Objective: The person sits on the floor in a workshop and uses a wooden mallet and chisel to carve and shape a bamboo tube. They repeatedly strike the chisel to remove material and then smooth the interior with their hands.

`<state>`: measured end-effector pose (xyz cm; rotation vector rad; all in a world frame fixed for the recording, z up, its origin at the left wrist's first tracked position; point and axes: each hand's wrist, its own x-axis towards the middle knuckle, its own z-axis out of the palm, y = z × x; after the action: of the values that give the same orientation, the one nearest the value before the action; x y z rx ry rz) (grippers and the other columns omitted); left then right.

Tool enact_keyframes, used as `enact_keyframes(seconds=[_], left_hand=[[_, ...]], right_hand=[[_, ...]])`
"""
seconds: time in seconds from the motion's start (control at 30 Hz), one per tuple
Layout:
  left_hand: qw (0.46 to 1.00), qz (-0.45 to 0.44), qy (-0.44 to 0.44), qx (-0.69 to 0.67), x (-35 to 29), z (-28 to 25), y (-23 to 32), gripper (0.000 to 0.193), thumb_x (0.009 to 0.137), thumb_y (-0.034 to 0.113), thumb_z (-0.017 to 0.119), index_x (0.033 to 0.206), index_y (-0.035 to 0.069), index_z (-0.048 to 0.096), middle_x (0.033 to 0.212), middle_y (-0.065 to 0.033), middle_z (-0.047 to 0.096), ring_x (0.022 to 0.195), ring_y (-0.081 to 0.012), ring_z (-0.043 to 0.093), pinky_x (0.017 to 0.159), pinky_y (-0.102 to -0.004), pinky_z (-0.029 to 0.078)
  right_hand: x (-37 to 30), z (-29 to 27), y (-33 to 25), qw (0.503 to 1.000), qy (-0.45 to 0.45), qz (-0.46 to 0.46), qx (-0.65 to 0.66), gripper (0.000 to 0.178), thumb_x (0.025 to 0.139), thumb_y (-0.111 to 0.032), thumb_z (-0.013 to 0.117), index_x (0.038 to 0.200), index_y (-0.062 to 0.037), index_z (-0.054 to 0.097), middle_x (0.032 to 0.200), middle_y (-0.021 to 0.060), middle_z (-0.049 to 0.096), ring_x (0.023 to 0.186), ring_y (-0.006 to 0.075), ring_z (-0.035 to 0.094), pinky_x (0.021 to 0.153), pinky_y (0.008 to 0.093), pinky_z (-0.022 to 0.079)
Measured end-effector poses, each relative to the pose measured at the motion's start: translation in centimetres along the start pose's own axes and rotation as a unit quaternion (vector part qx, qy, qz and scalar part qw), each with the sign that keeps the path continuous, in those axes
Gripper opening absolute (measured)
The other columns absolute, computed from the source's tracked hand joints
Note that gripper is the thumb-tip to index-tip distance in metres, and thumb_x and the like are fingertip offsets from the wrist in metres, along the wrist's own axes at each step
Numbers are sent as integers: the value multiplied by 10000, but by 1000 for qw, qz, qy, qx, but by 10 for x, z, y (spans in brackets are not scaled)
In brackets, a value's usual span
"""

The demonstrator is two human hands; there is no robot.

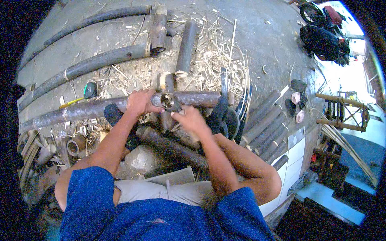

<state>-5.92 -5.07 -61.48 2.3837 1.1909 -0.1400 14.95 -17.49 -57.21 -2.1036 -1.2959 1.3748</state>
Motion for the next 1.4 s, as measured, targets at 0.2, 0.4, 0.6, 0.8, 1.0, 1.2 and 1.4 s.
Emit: enact_keyframes(seconds=[0.2, 0.4, 0.6, 0.8, 1.0, 1.2, 1.4], left_hand=[[1000, -5, -24, -15, 2, 5, -5, 920, 579, 762, 779, 1195, 91, 648, 1090, -158, 717, 1035, -321, 691, 889, -456, 524], [999, 20, 39, 22, -9, 11, 0, 942, 578, 767, 770, 1234, 104, 636, 1139, -152, 707, 1117, -310, 649, 942, -454, 490], [963, 10, 160, -215, 0, -14, 15, 852, 743, 662, 732, 1352, 83, 591, 1210, -203, 680, 1190, -353, 617, 1027, -461, 460], [901, 161, 105, -389, 46, -72, 60, 646, 963, 607, 489, 1154, 17, 672, 982, -183, 694, 955, -311, 672, 867, -431, 508], [811, -59, 56, -579, 66, -92, 101, 976, 921, 841, 115, 748, 28, 626, 591, -65, 573, 496, -186, 545, 502, -342, 439], [814, -166, 22, -556, 63, -55, 99, 968, 975, 769, 176, 959, -59, 677, 743, -143, 656, 674, -224, 598, 616, -369, 465], [868, -103, 69, -481, 73, -24, 70, 967, 997, 732, 202, 931, -108, 675, 810, -263, 676, 808, -334, 644, 798, -485, 481]], right_hand=[[-8, -64, -36, 992, -108, 10, 64, 470, 925, -359, 690, 1168, 39, 626, 660, 72, 618, 559, 138, 620, 507, 327, 508], [-16, -82, -35, 994, 19, -73, -75, 650, 860, -375, 726, 1329, 38, 546, 1021, 190, 681, 882, 261, 684, 796, 365, 539], [11, -77, -44, 973, -94, -84, -191, 718, 818, -364, 700, 1389, 33, 518, 1256, 236, 651, 1161, 338, 633, 1010, 390, 473], [22, -134, -96, 973, -170, -138, 75, 639, 878, -407, 679, 1339, 22, 573, 1106, 173, 706, 1004, 228, 678, 880, 352, 537], [41, -118, -110, 967, 131, -132, 174, 487, 929, -446, 688, 1131, -4, 658, 902, 64, 673, 762, 122, 591, 665, 311, 491], [91, -29, -86, 838, 223, -155, 474, 229, 896, -261, 724, 901, -54, 625, 777, -10, 599, 670, 92, 541, 619, 270, 461], [115, -13, -95, 807, 282, -143, 498, 132, 878, -165, 693, 834, -70, 612, 716, -37, 572, 628, 84, 503, 574, 289, 433]])
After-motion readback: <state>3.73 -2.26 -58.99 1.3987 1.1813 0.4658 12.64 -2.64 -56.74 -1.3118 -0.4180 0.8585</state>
